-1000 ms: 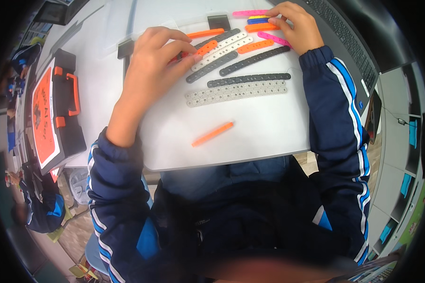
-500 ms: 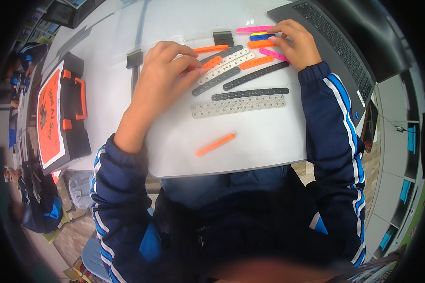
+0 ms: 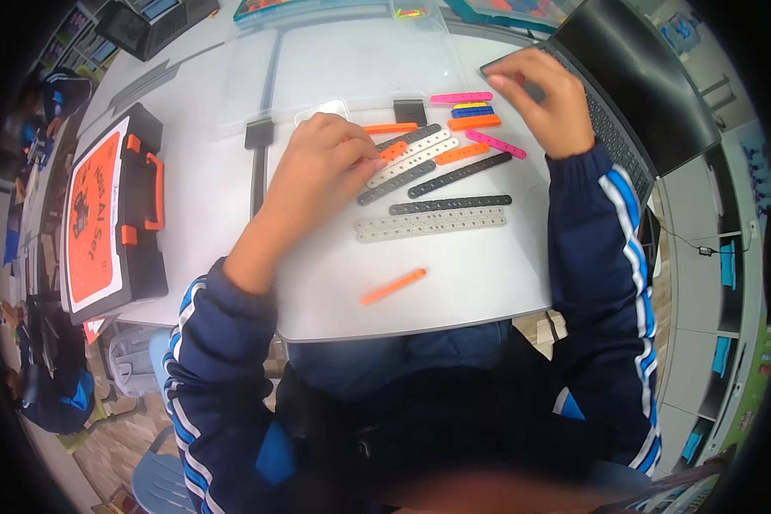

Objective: The person assembles colorful plastic construction pieces on a white table. They connect blue and orange bars with small red connectors, then attach additional orange bars to form a larger structure. The person repeatedly picks up, aligns, and snaps the pieces together by hand.

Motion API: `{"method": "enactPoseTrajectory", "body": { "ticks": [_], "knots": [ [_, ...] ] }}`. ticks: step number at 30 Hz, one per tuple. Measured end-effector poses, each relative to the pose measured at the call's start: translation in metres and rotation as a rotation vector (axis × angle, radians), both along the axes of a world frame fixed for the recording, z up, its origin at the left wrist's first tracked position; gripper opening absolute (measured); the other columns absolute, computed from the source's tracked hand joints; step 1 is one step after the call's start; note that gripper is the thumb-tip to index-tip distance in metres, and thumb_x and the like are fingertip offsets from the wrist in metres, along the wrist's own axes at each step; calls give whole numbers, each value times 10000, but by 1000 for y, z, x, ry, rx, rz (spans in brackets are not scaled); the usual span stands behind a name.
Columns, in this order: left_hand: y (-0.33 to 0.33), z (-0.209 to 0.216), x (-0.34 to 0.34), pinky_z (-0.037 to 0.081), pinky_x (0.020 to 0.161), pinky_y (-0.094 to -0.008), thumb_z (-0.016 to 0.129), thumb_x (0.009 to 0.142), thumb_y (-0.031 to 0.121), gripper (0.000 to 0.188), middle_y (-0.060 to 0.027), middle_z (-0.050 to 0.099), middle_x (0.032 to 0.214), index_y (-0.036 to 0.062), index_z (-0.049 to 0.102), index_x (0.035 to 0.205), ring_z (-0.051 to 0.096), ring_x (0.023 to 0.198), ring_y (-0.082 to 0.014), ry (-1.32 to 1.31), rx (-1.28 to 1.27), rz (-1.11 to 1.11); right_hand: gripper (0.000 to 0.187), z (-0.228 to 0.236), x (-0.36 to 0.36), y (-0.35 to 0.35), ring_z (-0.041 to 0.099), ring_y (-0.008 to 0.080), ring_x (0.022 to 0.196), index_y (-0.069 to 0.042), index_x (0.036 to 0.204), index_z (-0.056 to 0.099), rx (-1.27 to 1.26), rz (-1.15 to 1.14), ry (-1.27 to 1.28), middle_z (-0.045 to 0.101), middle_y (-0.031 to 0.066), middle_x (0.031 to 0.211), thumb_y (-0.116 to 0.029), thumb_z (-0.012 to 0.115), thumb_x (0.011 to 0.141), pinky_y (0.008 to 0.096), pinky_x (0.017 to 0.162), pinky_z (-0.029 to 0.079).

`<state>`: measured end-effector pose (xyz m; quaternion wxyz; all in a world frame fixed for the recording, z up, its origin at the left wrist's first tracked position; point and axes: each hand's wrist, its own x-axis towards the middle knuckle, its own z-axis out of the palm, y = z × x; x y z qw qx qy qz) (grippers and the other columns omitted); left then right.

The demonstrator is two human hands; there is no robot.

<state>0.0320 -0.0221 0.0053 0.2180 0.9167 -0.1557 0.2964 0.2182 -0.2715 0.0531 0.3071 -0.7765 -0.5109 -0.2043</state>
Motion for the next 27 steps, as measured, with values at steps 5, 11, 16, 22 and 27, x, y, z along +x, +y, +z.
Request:
{"method": "enactPoseTrajectory", "body": {
  "ticks": [5, 11, 16, 22, 27],
  "knots": [
    [1, -8, 2, 472, 839, -364, 762, 798, 104, 125, -60, 668, 935, 57, 711, 902, 589, 930, -249, -38, -17, 5, 141, 22, 56, 52, 634, 268, 702, -114, 1006, 740, -216, -117, -214, 699, 101, 821, -202, 696, 905, 365, 712, 509],
    [5, -10, 2, 463, 835, -379, 747, 799, 106, 205, -75, 640, 910, 53, 690, 989, 576, 917, -264, -90, -38, 3, 218, 4, 117, 126, 718, 300, 887, -283, 1153, 702, -573, -254, -413, 734, 114, 993, -261, 582, 973, 427, 784, 571],
    [6, -10, 2, 459, 824, -377, 745, 798, 85, 270, -91, 638, 907, 37, 674, 1054, 573, 904, -271, -113, -62, 15, 252, -11, 140, 160, 709, 318, 946, -303, 1207, 669, -670, -301, -367, 737, 110, 1012, -252, 571, 981, 439, 834, 563],
    [6, -10, 1, 446, 851, -386, 736, 789, 83, 297, -91, 619, 904, 42, 663, 1074, 570, 925, -270, -147, -67, 5, 237, -23, 163, 166, 686, 366, 879, -285, 1180, 679, -650, -257, -309, 720, 150, 917, -245, 590, 964, 472, 771, 545],
    [5, -9, -1, 445, 852, -383, 731, 792, 85, 290, -84, 613, 898, 44, 666, 1071, 568, 933, -266, -133, -74, -5, 223, -19, 161, 172, 697, 337, 950, -247, 1199, 609, -766, -305, -259, 725, 120, 1012, -241, 598, 977, 459, 814, 552]
  ]
}}
